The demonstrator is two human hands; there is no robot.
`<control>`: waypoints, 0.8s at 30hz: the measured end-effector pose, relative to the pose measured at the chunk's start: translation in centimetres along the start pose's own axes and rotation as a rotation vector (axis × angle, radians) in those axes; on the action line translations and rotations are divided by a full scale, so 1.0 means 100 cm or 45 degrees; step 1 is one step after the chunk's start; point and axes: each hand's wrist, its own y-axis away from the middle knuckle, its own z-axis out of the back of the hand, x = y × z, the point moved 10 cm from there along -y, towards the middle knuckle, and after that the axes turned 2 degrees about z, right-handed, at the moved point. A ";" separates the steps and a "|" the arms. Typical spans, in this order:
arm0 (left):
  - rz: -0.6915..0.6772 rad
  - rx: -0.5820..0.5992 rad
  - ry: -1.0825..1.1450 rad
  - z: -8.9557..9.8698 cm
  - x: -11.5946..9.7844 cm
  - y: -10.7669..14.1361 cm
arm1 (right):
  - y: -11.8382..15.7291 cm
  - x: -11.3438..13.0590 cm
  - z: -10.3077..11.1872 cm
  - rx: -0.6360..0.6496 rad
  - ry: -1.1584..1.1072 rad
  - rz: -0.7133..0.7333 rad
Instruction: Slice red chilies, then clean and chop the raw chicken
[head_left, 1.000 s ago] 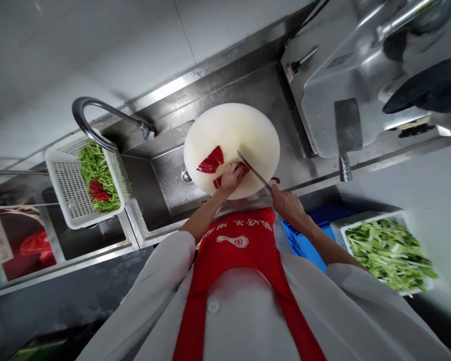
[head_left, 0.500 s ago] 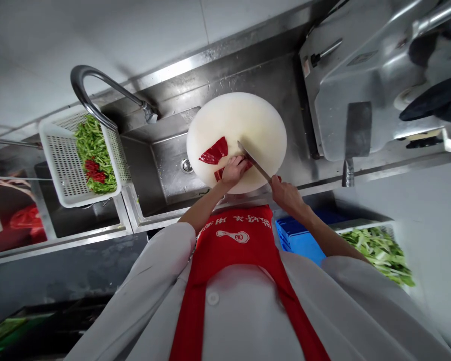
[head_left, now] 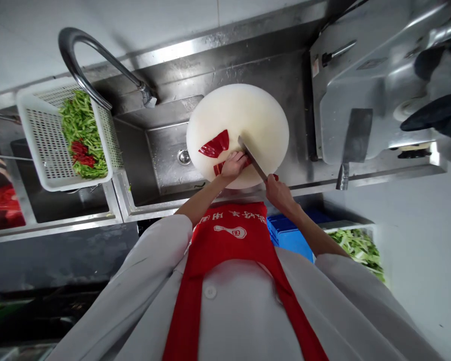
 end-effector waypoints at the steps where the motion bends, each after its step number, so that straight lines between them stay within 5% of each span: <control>1: 0.004 -0.004 0.004 0.000 0.001 0.000 | -0.001 0.001 0.001 -0.002 -0.001 -0.002; 24: 0.077 -0.012 0.083 -0.001 0.006 0.002 | -0.003 0.014 0.006 0.010 -0.079 0.028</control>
